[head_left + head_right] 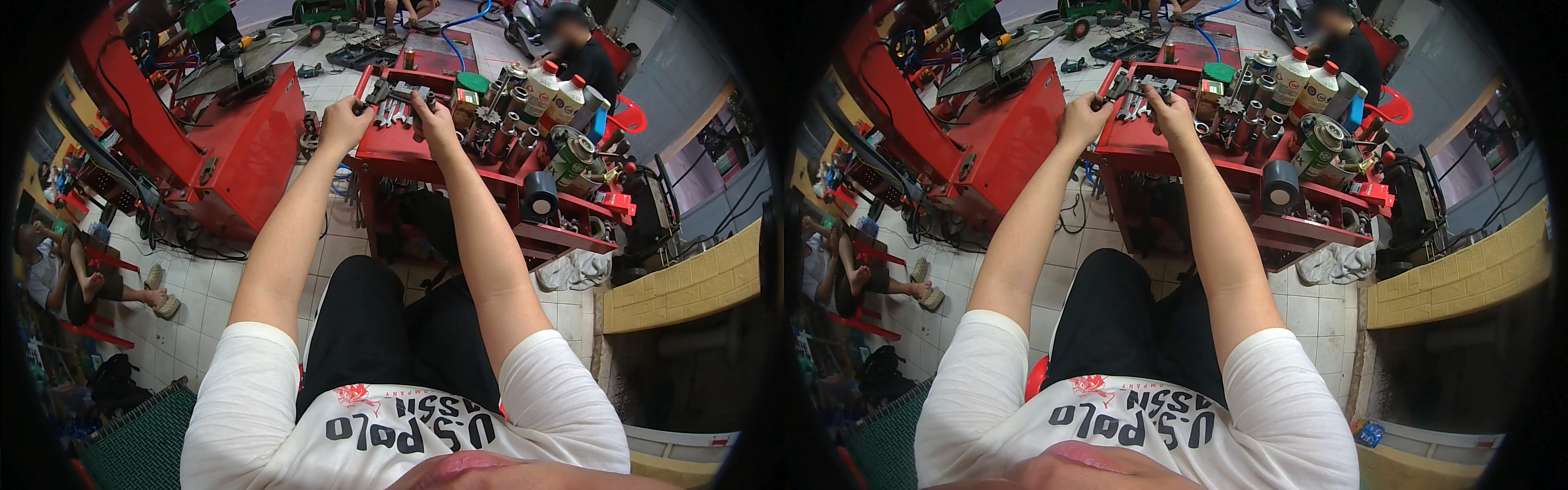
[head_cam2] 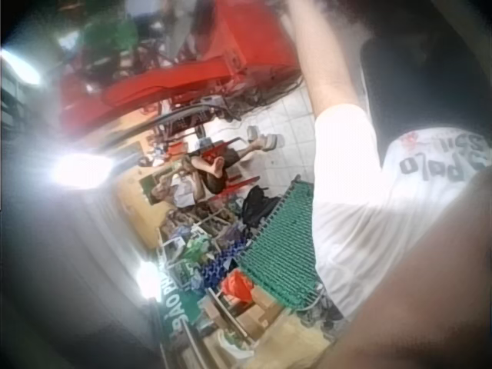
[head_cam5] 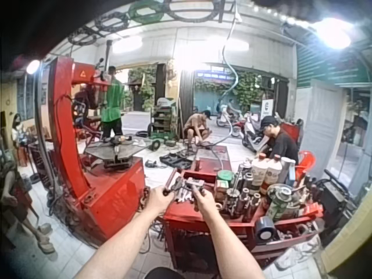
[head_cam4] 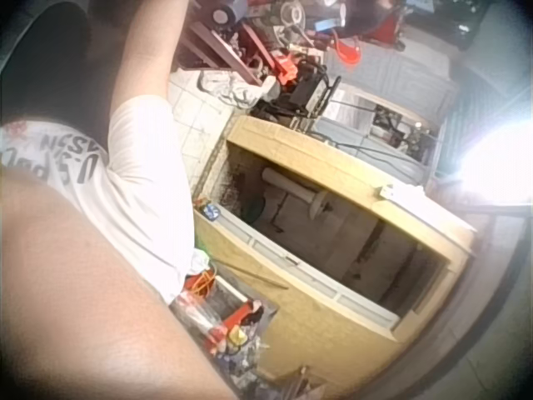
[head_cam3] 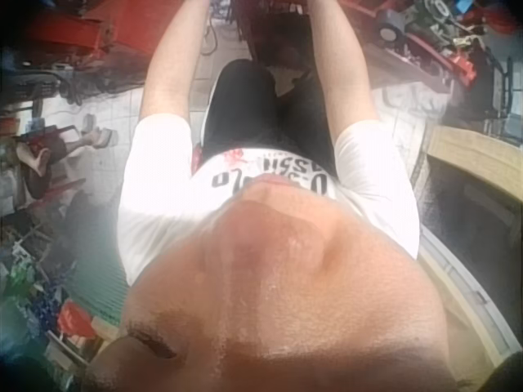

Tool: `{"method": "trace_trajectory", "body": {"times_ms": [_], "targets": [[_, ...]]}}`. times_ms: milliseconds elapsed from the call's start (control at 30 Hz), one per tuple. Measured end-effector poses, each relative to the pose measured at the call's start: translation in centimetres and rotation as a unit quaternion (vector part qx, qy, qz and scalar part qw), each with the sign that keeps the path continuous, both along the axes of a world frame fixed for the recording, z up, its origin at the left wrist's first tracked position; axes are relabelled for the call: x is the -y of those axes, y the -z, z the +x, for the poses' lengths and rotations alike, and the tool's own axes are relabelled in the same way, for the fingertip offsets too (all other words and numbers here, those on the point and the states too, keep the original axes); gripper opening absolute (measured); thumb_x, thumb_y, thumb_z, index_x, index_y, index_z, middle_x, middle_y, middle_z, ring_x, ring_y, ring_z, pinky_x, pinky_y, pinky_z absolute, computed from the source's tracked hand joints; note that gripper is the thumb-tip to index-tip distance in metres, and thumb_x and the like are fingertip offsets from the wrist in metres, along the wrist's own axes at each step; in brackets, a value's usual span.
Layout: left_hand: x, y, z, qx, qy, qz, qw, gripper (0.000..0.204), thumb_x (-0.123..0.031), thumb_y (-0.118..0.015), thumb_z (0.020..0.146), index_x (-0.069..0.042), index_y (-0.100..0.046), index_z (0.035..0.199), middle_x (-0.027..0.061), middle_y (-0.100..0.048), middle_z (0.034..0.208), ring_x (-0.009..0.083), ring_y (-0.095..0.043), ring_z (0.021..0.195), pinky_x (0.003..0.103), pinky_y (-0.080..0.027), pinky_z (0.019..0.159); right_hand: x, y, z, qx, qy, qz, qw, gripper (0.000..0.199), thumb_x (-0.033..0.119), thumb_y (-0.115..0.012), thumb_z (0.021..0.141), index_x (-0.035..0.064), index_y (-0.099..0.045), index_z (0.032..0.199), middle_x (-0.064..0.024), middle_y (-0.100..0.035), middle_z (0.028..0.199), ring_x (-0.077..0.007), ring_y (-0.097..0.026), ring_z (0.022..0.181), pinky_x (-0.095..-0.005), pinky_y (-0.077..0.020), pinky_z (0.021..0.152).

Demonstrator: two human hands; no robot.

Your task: The person sits at a red tool cart and uses a wrench to tighten bolts on a small mechanical assembly. They repeatedly adjust the wrench and reposition the metal part to access different fasteners.

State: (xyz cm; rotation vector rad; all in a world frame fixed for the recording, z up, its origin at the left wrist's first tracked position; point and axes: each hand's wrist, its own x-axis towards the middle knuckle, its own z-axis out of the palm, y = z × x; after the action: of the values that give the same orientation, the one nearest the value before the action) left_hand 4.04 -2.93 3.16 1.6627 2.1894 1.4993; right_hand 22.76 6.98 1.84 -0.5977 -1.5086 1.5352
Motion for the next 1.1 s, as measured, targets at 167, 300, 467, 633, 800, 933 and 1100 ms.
{"method": "trace_trajectory", "body": {"times_ms": [167, 300, 467, 633, 800, 933, 1100], "targets": [[-0.4, 0.5, -0.6, 0.011, 0.028, 0.026, 0.999, 0.041, -0.038, -0.074, 0.087, 0.002, -0.074, 0.097, 0.0177, -0.075, 0.083, 0.0297, -0.075, 0.079, 0.039, -0.057, 0.074, -0.5, 0.3, -0.3, -0.035, 0.009, -0.02, 0.999, 0.048, 0.053, -0.07, 0.096, 0.011, -0.057, 0.075, 0.0021, -0.049, 0.058, -0.0099, -0.045, 0.046, -0.0284, -0.0359, 0.043], [-0.7, 0.4, 0.1, 0.027, 0.034, 0.023, 0.999, 0.043, -0.04, -0.072, 0.092, 0.002, -0.075, 0.103, 0.0172, -0.076, 0.085, 0.0271, -0.076, 0.08, 0.038, -0.057, 0.075, -1.1, 0.6, 0.1, -0.071, 0.045, -0.036, 0.996, 0.051, 0.054, -0.068, 0.097, 0.0123, -0.054, 0.071, 0.0029, -0.045, 0.054, -0.0101, -0.042, 0.042, -0.029, -0.0338, 0.041], [-1.8, 1.7, -1.7, 0.125, 0.084, 0.0, 0.989, 0.04, -0.036, -0.068, 0.095, 0.002, -0.075, 0.103, 0.0162, -0.077, 0.086, 0.0251, -0.076, 0.081, 0.037, -0.057, 0.075, -0.3, -0.1, -0.2, -0.074, 0.061, -0.038, 0.995, 0.052, 0.055, -0.068, 0.097, 0.013, -0.053, 0.07, 0.0032, -0.044, 0.053, -0.0102, -0.041, 0.042, -0.0292, -0.0333, 0.041], [-1.9, 2.2, -2.0, 0.084, 0.08, 0.019, 0.993, 0.039, -0.036, -0.072, 0.092, 0.001, -0.074, 0.104, 0.0142, -0.077, 0.087, 0.0225, -0.075, 0.081, 0.036, -0.058, 0.076, -0.7, 0.2, -0.2, -0.063, 0.05, -0.031, 0.996, 0.052, 0.055, -0.069, 0.096, 0.0131, -0.053, 0.07, 0.0035, -0.043, 0.054, -0.0098, -0.041, 0.043, -0.0288, -0.0333, 0.042], [-1.5, 1.7, -1.5, 0.05, 0.053, 0.036, 0.997, 0.04, -0.037, -0.075, 0.09, -0.001, -0.074, 0.107, 0.0126, -0.078, 0.089, 0.0228, -0.075, 0.081, 0.036, -0.058, 0.076, -0.6, 0.2, -0.2, -0.064, 0.047, -0.031, 0.996, 0.051, 0.054, -0.069, 0.096, 0.0127, -0.053, 0.071, 0.0036, -0.043, 0.054, -0.0098, -0.04, 0.043, -0.0289, -0.0331, 0.042], [-1.3, 1.2, -1.2, 0.085, 0.054, 0.002, 0.995, 0.04, -0.037, -0.075, 0.091, 0.0, -0.074, 0.106, 0.0132, -0.077, 0.088, 0.0228, -0.075, 0.081, 0.035, -0.057, 0.076, -0.5, 0.1, -0.1, -0.074, 0.053, -0.04, 0.995, 0.051, 0.054, -0.069, 0.097, 0.0125, -0.054, 0.071, 0.0036, -0.043, 0.054, -0.0096, -0.039, 0.043, -0.029, -0.0329, 0.042], [-1.5, 1.6, -1.8, 0.111, 0.097, 0.013, 0.989, 0.038, -0.036, -0.075, 0.092, 0.0, -0.074, 0.104, 0.0131, -0.077, 0.087, 0.0212, -0.075, 0.08, 0.035, -0.057, 0.075, -0.4, 0.0, -0.3, -0.07, 0.054, -0.031, 0.996, 0.052, 0.054, -0.069, 0.097, 0.0126, -0.053, 0.071, 0.0036, -0.043, 0.054, -0.0096, -0.039, 0.043, -0.029, -0.0329, 0.042]]}}
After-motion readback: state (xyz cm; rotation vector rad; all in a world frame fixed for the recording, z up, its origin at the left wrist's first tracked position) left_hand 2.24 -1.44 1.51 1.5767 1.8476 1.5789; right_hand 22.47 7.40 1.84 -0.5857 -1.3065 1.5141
